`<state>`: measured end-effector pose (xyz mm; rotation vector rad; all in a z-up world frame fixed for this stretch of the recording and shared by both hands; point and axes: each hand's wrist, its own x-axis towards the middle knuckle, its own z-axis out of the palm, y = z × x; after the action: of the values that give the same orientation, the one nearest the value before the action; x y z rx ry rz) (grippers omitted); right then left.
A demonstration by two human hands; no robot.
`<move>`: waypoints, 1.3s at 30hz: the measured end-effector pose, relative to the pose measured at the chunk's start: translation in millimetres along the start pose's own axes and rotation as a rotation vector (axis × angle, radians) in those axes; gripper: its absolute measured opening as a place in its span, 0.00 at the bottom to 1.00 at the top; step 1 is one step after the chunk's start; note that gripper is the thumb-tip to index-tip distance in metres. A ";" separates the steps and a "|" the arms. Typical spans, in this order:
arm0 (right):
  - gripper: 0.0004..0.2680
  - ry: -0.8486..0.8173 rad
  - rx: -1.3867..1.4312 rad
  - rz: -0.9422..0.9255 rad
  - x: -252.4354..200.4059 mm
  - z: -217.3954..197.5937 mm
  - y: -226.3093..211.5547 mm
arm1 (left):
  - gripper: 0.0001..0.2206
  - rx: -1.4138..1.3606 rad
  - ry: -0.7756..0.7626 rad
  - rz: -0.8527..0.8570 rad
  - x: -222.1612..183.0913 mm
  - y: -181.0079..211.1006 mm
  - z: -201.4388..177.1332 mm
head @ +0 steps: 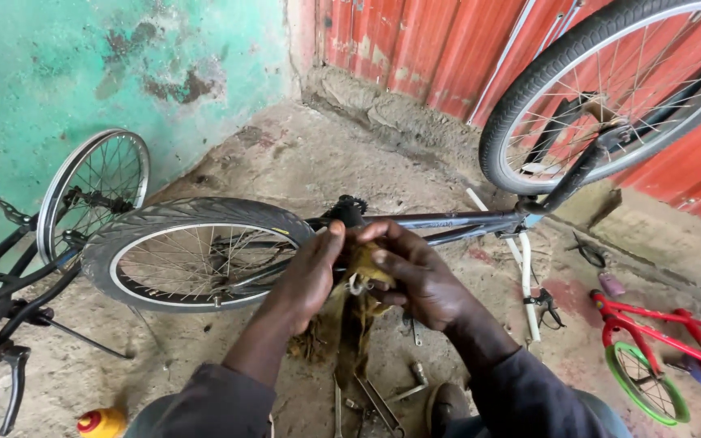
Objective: Cleaning the bottom bracket spindle with a rag and attempting to install or adjust the crank arm on an upside-down bicycle.
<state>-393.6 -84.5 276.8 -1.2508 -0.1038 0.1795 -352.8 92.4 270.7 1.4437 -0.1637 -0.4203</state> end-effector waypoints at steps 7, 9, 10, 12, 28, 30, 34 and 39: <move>0.10 0.091 0.088 -0.099 2.3 -46.6 17.2 | 0.19 0.344 -0.101 0.351 4.5 -15.0 8.8; 0.10 0.158 0.103 -0.114 6.3 -46.9 9.9 | 0.23 0.363 -0.064 0.404 18.8 -17.9 11.4; 0.09 0.159 0.070 -0.121 7.2 -44.7 5.1 | 0.20 0.394 -0.026 0.434 28.0 -26.7 11.8; 0.08 0.170 0.051 -0.109 -0.3 -34.1 5.7 | 0.17 0.426 0.007 0.440 27.5 -41.8 10.6; 0.06 0.186 -1.193 0.027 11.9 -57.1 -5.6 | 0.06 0.730 0.006 0.184 40.1 -33.4 -2.8; 0.09 0.228 -1.043 -0.077 12.3 -64.0 -7.1 | 0.09 0.667 0.010 0.208 47.0 -39.7 -12.1; 0.04 0.137 -0.539 0.010 5.1 -64.5 -0.8 | 0.09 0.577 -0.009 0.240 38.3 -45.3 -19.0; 0.09 0.208 -0.347 0.045 2.0 -55.0 2.3 | 0.06 0.633 0.031 0.233 37.0 -47.3 -22.5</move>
<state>-382.2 -134.7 257.4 -1.6107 0.0765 0.0703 -319.4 96.1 216.1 2.0222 -0.4660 -0.1534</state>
